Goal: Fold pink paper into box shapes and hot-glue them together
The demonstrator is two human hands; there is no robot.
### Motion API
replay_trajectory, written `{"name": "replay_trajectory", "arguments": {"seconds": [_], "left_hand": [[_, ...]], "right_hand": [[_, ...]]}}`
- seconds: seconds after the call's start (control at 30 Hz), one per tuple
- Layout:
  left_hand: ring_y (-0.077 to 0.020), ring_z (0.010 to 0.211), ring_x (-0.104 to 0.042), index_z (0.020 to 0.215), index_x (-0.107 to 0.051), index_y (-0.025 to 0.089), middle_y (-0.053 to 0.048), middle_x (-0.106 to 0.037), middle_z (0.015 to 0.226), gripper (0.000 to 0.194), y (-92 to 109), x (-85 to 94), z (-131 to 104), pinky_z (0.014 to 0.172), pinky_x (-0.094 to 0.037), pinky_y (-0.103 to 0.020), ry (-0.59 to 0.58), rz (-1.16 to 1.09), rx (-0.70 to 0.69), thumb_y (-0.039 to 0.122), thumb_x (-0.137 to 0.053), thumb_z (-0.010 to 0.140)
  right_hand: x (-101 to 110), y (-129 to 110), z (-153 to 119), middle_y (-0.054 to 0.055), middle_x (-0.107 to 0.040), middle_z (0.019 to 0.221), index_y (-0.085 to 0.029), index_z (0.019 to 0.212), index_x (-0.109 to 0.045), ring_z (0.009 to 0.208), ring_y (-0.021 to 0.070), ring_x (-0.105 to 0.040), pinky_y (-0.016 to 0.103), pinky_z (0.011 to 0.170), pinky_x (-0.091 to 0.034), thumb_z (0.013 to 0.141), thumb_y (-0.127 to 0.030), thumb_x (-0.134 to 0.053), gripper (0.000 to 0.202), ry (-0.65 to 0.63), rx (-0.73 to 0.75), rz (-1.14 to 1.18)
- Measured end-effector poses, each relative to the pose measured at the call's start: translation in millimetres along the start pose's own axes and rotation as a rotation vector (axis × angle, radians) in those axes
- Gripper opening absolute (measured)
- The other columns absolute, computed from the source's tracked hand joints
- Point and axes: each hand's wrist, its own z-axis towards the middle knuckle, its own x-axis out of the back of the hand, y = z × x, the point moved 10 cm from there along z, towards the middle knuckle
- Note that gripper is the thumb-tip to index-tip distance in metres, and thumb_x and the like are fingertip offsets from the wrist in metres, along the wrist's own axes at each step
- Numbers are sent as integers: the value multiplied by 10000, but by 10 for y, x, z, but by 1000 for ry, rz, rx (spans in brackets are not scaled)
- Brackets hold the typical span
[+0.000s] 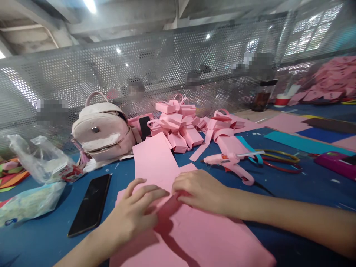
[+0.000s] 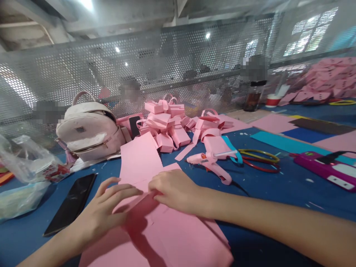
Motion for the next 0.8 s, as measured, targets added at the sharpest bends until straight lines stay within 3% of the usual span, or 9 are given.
{"name": "replay_trajectory", "arguments": {"seconds": [0.1,0.17,0.27,0.3,0.33,0.5,0.6,0.7,0.8], "left_hand": [[-200,1091,-645,922,-689,235,-64,-706,1249,375,-185,103,41,923,-483,-355,35,-94,185,16,-390,975],[-200,1058,-674,1032,-667,229,-83,-709,1206,346,-341,75,70,848,-527,-320,-25,-220,394,44,-383,959],[-216,984,-720,1157,-636,203,-72,-751,1087,241,-443,-198,94,834,-552,-318,-363,-210,641,185,-522,946],[-228,993,-726,1129,-656,207,-67,-762,1083,221,-438,-323,85,820,-552,-316,-538,-136,667,201,-544,939],[-244,947,-740,1027,-699,203,-65,-780,1018,171,-417,-394,120,763,-551,-308,-619,-124,662,190,-577,908],[-259,895,-747,819,-733,186,-88,-782,927,146,-395,-585,270,731,-541,-304,-781,-45,618,81,-631,820],[-233,947,-721,973,-721,158,-91,-747,1036,81,-377,-629,221,820,-576,-364,-861,20,616,199,-662,934],[-224,1024,-694,1189,-656,155,-83,-690,1187,271,-336,-615,129,887,-591,-432,-928,79,621,338,-653,989],[-238,1058,-685,1248,-633,163,-94,-666,1245,311,-295,-575,83,898,-591,-446,-949,123,620,337,-651,991]], "right_hand": [[-10,-34,32,45,-778,876,-192,829,-715,864,239,-709,308,670,-360,904,-196,-638,108,-29,-13,-145],[-3,-69,53,58,-777,862,-188,840,-717,835,246,-711,315,631,-323,897,-204,-640,97,-45,-18,-207],[-20,-109,82,69,-780,848,-183,850,-738,793,240,-712,315,586,-280,878,-196,-630,112,-97,-43,-236],[-30,-122,93,71,-782,838,-181,842,-746,775,235,-711,314,571,-268,860,-184,-633,115,-116,-53,-237],[-43,-137,103,73,-782,823,-178,827,-753,752,232,-710,313,555,-259,829,-165,-644,110,-135,-61,-240],[-101,-234,146,86,-782,753,-156,753,-776,684,237,-709,299,511,-265,689,-105,-709,106,-210,-89,-275],[-119,-295,137,119,-792,788,-127,779,-782,724,255,-726,296,528,-284,706,-77,-716,110,-227,-96,-312],[-129,-337,96,143,-794,810,-110,807,-785,761,274,-735,297,550,-307,709,-43,-721,135,-239,-88,-349],[-102,-363,45,161,-796,846,-110,827,-793,786,275,-732,294,574,-333,706,-41,-726,154,-244,-74,-381]]}}
